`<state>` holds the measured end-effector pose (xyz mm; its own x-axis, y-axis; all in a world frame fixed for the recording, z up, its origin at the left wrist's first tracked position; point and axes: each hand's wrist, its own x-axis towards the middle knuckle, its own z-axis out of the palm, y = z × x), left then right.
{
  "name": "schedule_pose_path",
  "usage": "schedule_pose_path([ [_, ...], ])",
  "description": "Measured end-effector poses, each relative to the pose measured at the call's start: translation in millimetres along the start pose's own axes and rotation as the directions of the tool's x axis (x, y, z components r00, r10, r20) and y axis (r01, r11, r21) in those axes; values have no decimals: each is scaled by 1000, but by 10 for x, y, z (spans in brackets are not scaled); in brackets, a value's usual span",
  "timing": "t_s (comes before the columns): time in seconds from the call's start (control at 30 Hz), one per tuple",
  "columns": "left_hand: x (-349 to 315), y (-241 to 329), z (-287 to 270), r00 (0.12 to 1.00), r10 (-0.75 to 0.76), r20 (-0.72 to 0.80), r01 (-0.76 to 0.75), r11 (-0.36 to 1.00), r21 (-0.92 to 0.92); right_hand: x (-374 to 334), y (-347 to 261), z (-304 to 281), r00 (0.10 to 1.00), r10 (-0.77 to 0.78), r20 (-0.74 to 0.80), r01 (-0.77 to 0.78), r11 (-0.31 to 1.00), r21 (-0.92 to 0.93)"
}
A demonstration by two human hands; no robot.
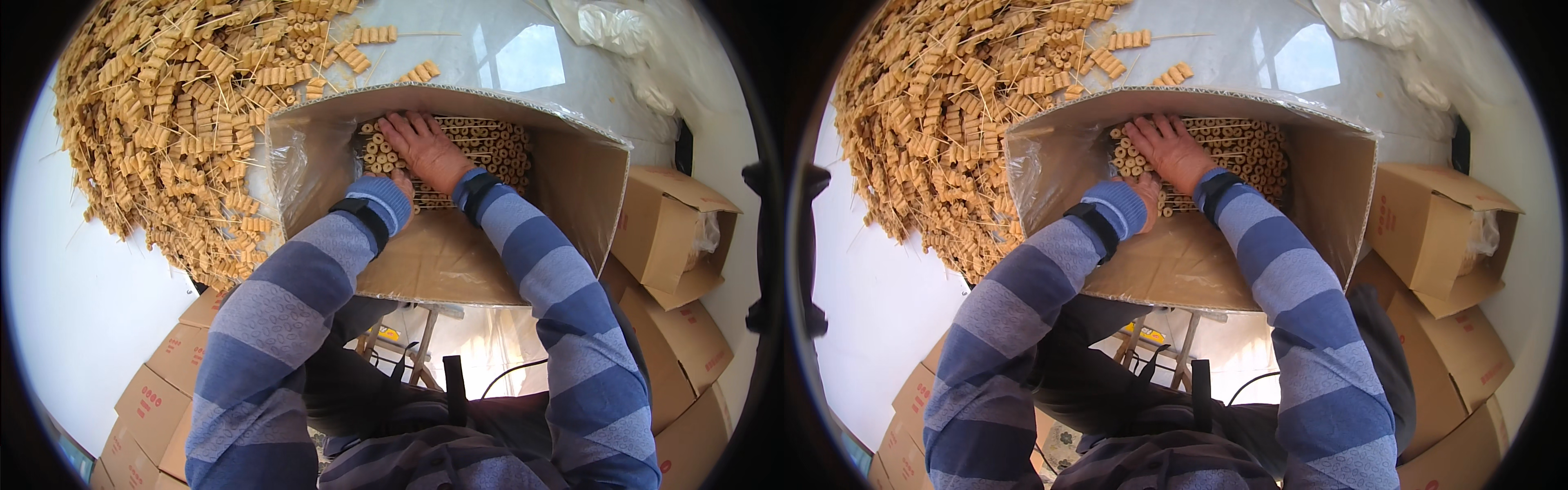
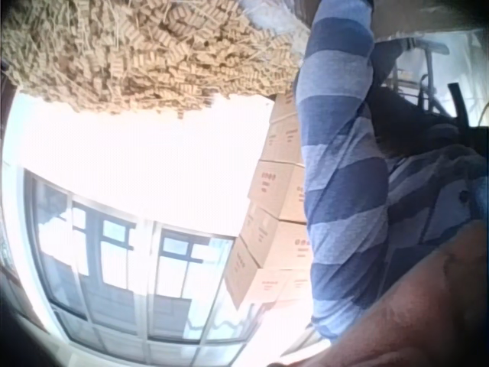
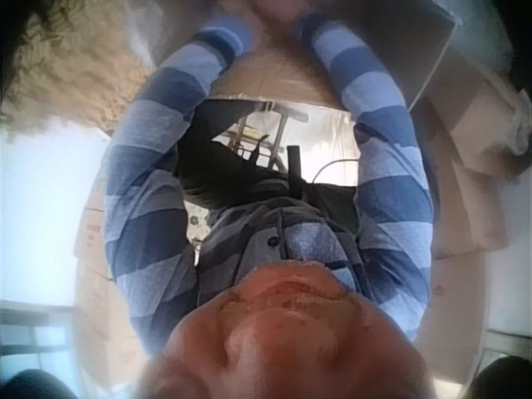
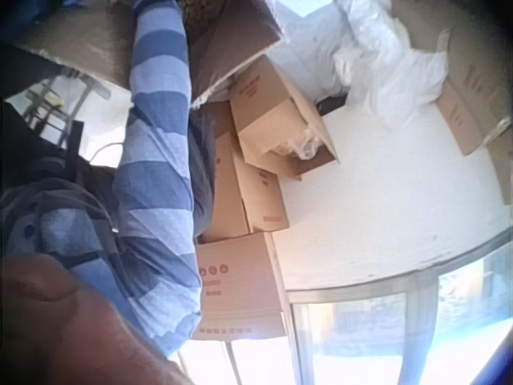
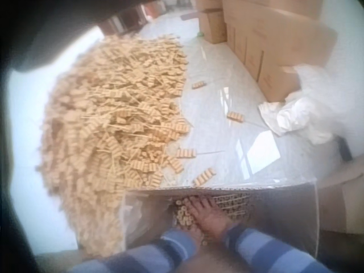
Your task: The person picks up small cylindrical snacks and wooden skewers, threads the snacks onto the skewers, and places the completed skewers into a cardboard box. The process is repeated continuously.
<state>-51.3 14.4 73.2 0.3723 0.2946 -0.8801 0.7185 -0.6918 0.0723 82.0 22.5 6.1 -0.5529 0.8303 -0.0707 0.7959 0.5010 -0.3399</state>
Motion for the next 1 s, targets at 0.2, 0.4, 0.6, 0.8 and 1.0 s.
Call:
schedule_pose_path([
  [0.2, -38, -94, -201, 986, 30, 163, -20, 998, -60, 43, 112, -67, 992, -52, 114, 30, 981, 189],
  [0.4, 90, -115, -189, 964, 4, 266, 3, 1000, -27, 104, 53, -54, 985, 5, 172, -13, 999, 44],
  [0.6, -27, -111, -327, 966, 22, 257, -20, 1000, -12, 182, 116, -71, 952, -26, 305, -5, 995, 101],
  [0.8, -1157, -845, -998, 778, 475, -411, -515, 857, 14, 178, 90, -8, 968, -16, 250, 13, 1000, 15],
  [1.0, -2047, -1432, -1010, 661, -498, -562, -147, 648, -747, 211, -153, 42, 987, 75, 144, -28, 952, -304],
])
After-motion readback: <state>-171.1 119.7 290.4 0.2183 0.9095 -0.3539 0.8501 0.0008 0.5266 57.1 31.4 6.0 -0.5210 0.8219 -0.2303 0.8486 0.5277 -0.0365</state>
